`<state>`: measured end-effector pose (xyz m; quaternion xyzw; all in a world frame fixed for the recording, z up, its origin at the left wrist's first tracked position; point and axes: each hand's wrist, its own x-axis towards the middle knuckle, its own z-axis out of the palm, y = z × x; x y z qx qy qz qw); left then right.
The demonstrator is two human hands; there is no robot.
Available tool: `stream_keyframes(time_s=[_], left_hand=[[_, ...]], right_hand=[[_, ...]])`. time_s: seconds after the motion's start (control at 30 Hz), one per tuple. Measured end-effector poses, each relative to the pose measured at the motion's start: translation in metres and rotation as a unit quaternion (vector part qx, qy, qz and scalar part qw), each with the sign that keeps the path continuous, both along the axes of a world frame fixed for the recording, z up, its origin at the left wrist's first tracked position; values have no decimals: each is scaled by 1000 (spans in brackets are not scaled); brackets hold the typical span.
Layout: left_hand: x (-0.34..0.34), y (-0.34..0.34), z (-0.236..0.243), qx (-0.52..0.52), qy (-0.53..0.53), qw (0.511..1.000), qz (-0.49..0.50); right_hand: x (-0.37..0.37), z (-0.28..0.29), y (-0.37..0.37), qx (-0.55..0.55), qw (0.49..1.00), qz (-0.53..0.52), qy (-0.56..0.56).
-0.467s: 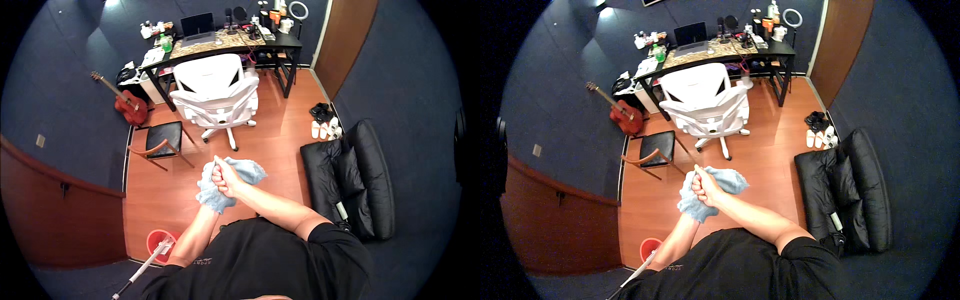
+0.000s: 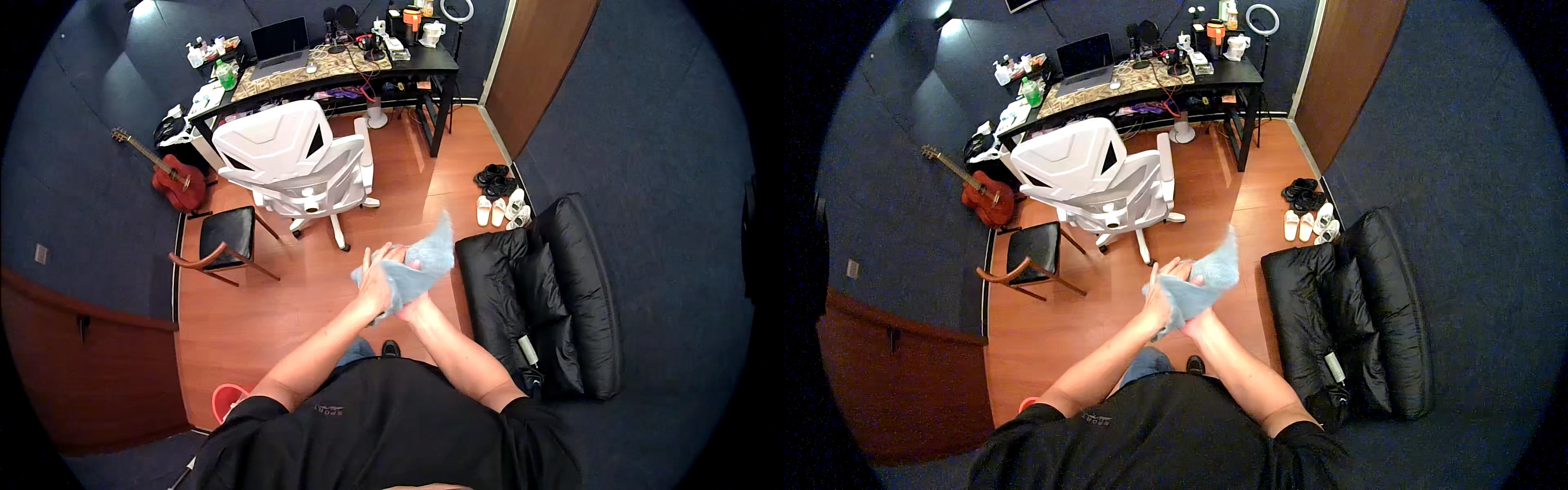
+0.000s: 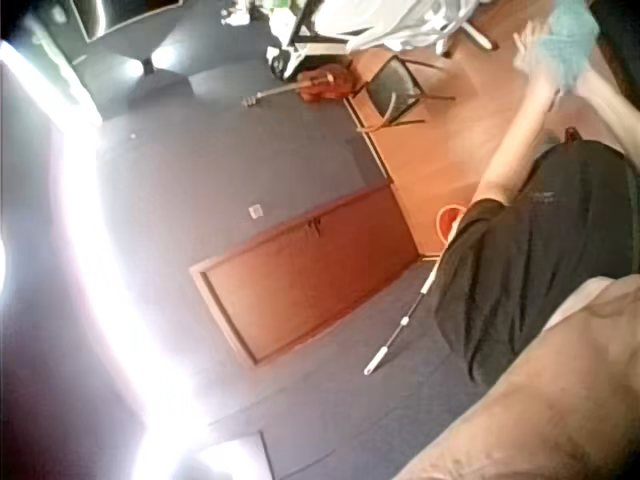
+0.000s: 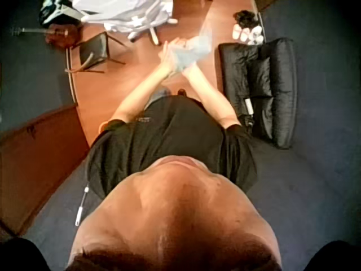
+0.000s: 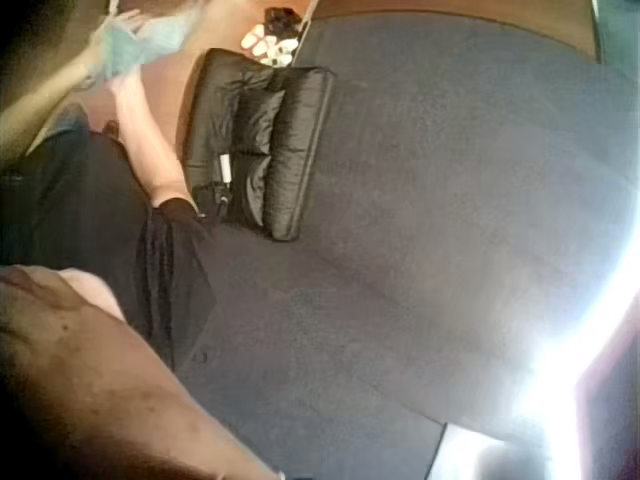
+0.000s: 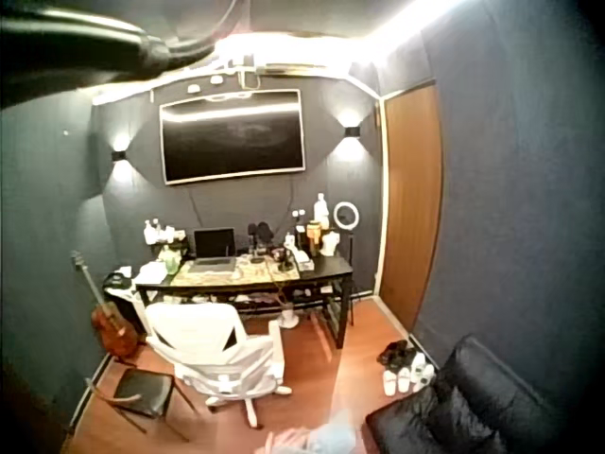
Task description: The person wrings a cloth in a small red bucket of water and then uses it to wipe a microphone pop filter, a headphone set, and a microphone stand on a desk.
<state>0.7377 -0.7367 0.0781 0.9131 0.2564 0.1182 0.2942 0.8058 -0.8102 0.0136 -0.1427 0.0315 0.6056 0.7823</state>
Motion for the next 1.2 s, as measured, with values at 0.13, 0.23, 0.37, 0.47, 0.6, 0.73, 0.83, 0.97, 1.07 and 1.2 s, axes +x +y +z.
stream_keyframes(time_s=[0.13,0.23,0.37,0.47,0.6,0.73,0.83,0.97,1.07,1.2], left_hand=[[28,22,13,20,-48,999,-16],[58,50,3,-5,-67,997,-23],[112,95,-9,-13,-117,992,-37],[155,140,-16,-80,-280,957,0],[230,184,-16,-286,-331,899,40],[322,216,-1,-691,-432,579,1],[367,251,5,-852,-369,371,20],[423,280,-22,-859,-311,403,51],[463,298,-41,-768,-349,537,12],[520,344,-36,-717,-328,613,35]], right_hand=[[34,-16,30,34,998,-44,-16],[71,-27,63,24,995,-77,-55],[127,-67,119,37,974,-158,-155],[178,-16,137,-45,951,-113,-283],[246,65,181,-54,849,17,-526],[285,30,245,278,945,-166,49],[320,20,291,547,661,-179,482],[397,30,275,-15,979,-173,-112],[442,15,298,-52,984,-149,-83],[533,-36,349,-24,991,-125,-38]])
